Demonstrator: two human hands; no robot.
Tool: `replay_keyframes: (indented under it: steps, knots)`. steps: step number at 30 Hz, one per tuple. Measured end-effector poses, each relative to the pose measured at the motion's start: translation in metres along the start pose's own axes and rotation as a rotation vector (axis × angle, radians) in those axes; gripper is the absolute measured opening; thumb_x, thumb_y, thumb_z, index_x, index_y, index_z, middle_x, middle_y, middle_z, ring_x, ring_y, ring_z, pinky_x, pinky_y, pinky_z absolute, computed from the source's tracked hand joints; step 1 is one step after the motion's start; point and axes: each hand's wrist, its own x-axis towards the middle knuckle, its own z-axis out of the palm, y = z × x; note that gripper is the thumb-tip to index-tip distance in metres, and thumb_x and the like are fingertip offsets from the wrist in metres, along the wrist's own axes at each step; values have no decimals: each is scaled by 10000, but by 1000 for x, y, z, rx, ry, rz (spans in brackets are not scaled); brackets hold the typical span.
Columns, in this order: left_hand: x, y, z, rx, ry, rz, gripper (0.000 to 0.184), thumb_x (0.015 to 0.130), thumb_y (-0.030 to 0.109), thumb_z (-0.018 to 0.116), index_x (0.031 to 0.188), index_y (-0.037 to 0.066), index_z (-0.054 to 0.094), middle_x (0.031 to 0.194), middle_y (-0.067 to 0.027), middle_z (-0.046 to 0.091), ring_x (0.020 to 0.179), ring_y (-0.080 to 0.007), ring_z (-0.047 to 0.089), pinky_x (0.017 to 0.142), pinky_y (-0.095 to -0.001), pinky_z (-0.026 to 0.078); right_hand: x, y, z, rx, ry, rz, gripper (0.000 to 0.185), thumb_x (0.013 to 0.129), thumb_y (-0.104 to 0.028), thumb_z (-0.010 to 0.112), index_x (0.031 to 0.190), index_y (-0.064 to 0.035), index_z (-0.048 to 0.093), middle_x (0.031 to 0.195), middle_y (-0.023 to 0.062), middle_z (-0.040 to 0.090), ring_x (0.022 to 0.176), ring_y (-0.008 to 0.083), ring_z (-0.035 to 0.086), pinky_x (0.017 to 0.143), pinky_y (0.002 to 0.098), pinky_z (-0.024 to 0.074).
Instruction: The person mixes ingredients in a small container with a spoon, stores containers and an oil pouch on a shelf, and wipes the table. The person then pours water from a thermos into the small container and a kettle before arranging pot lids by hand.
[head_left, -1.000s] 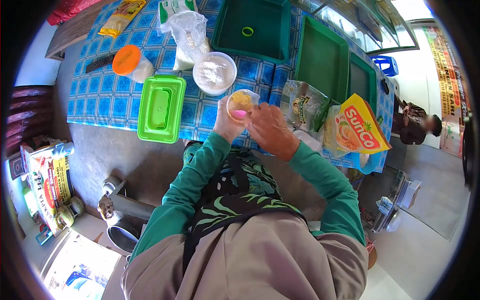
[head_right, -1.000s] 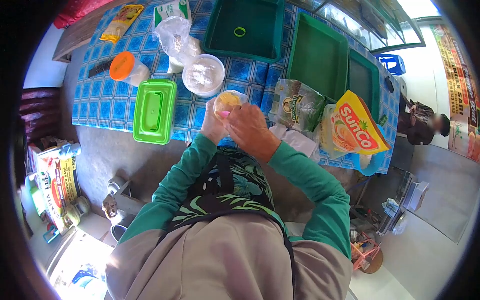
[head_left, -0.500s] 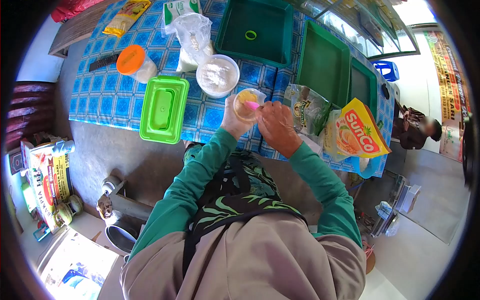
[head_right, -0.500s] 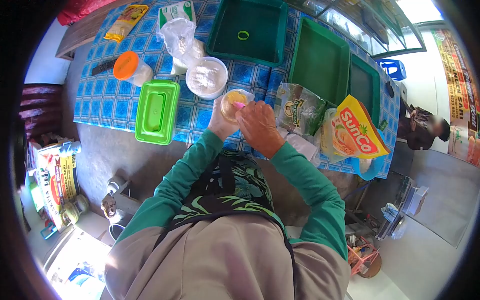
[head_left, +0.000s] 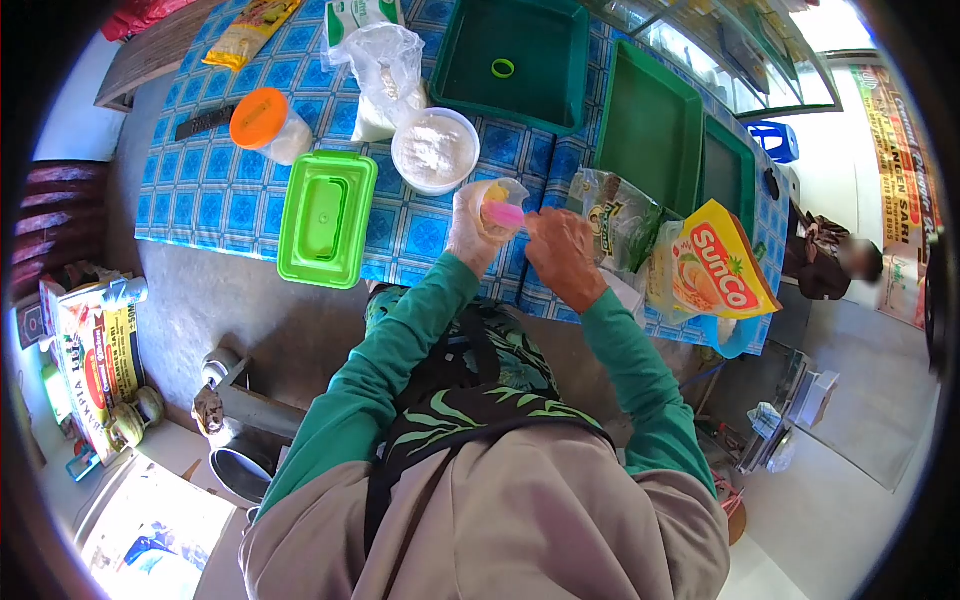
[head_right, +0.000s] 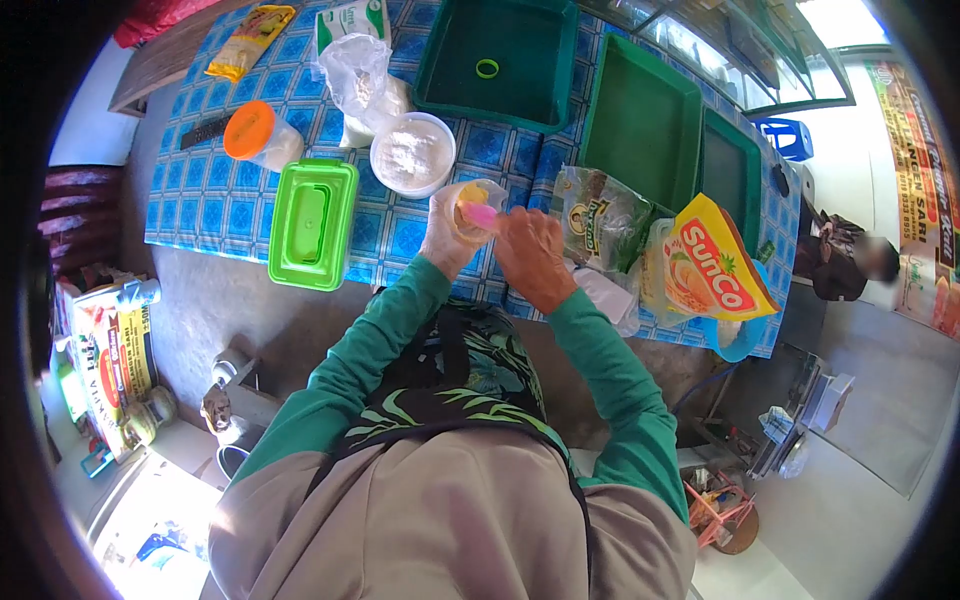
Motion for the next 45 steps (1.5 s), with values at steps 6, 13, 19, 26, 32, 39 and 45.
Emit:
replay_keyframes:
  steps: [6,13,19,26,32,39,45]
  knots:
    - [17,-3,-25,-10,21,30,401,893,400,508,1142,95,587,1136,-89,601,1073,-248,569,886,-417,498,2,-5,12,89,-173,313,125,700,-60,539,788,-64,628,739,144,584,724,347,588,633,479,443]
    - [16,-11,-25,149,136,182,502,894,419,619,1268,131,446,1179,-107,555,1056,-249,573,851,-393,518,-20,13,59,558,-35,634,167,818,-105,636,962,-54,706,720,91,665,528,194,562,471,332,420]
    - [21,-14,-32,70,82,43,442,909,425,600,1223,131,498,1175,-88,556,1015,-248,581,813,-419,529,-39,21,70,1125,-188,1053,207,828,-91,674,1017,-12,704,696,44,650,484,55,489,415,205,347]
    - [22,1,-25,321,-225,69,431,925,397,508,1263,130,483,1194,-82,559,1085,-242,553,912,-426,492,-31,16,51,1004,-92,942,204,826,-51,651,1012,21,697,689,56,648,579,86,565,499,236,433]
    - [14,7,-9,-5,18,-177,542,909,550,477,1284,160,511,1291,-110,514,1160,-328,493,927,-546,436,-23,20,37,886,-143,929,208,810,-82,656,991,9,703,681,74,650,602,118,606,533,277,461]
    - [14,9,-4,-92,48,-290,521,945,528,427,1300,150,472,1341,-99,474,1204,-313,463,979,-510,416,-9,41,25,400,-333,601,214,796,-216,647,910,-49,717,747,159,670,666,312,646,632,401,502]
    - [17,8,1,-98,133,-304,577,940,565,425,1317,129,456,1327,-129,467,1193,-334,466,966,-549,411,26,30,-17,-86,-475,266,163,789,-158,588,824,-20,668,754,162,619,748,340,606,635,468,445]
